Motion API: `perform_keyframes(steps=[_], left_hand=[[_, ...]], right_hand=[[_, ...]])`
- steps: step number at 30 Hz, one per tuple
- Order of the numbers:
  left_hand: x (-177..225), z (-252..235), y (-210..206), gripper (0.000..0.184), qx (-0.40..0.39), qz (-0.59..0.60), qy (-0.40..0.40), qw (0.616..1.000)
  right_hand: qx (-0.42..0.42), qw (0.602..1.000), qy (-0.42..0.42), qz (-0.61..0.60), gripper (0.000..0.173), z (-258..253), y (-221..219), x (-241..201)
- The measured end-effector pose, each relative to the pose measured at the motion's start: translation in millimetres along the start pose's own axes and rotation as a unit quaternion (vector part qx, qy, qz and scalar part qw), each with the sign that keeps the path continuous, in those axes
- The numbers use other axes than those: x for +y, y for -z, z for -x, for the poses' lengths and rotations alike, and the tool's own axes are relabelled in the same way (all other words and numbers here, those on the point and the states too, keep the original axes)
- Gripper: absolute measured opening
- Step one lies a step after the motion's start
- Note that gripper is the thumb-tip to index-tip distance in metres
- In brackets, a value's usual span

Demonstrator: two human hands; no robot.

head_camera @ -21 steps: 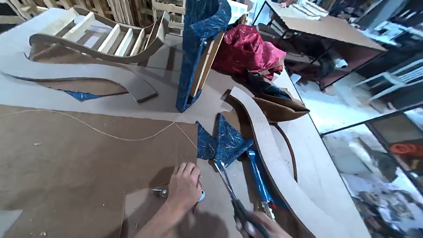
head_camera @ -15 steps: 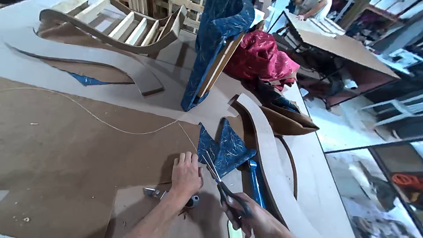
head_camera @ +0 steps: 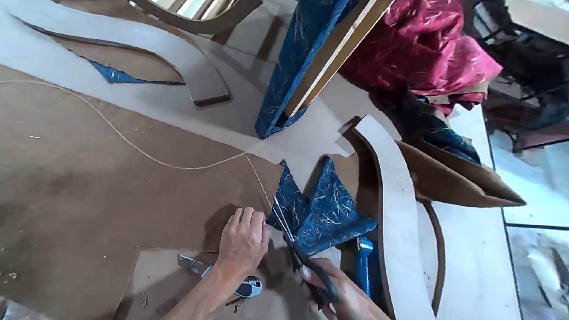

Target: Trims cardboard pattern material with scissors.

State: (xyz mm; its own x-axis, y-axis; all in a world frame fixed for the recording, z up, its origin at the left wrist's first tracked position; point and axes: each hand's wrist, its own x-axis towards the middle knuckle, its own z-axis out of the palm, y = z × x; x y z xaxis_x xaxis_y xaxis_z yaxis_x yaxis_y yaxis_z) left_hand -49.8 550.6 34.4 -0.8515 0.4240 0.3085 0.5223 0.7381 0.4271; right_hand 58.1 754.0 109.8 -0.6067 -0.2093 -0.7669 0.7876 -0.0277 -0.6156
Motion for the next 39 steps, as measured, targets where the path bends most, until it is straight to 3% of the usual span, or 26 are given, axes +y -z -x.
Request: perform_keyframes(steps=[7, 21, 29, 39], left_hand=[[-1.9, 4.1, -0.7, 0.021, 0.010, 0.030, 0.007, 0.999], [-2.5, 3.7, -1.8, 0.019, 0.019, 0.057, 0.016, 0.998], [-2.4, 3.2, -1.9, 0.019, 0.015, 0.060, 0.017, 0.998], [-3.2, 3.6, -2.8, 0.019, 0.012, 0.073, 0.024, 0.997]], right_hand=[[0.023, 0.997, 0.000, 0.075, 0.059, -20.8, 1.8, -16.6], [0.035, 0.994, -0.005, 0.106, 0.065, -23.5, -3.4, -20.4], [0.051, 0.992, -0.012, 0.116, 0.064, -29.0, -5.4, -22.0], [0.089, 0.990, 0.031, 0.101, 0.049, -29.8, -10.6, -9.8]])
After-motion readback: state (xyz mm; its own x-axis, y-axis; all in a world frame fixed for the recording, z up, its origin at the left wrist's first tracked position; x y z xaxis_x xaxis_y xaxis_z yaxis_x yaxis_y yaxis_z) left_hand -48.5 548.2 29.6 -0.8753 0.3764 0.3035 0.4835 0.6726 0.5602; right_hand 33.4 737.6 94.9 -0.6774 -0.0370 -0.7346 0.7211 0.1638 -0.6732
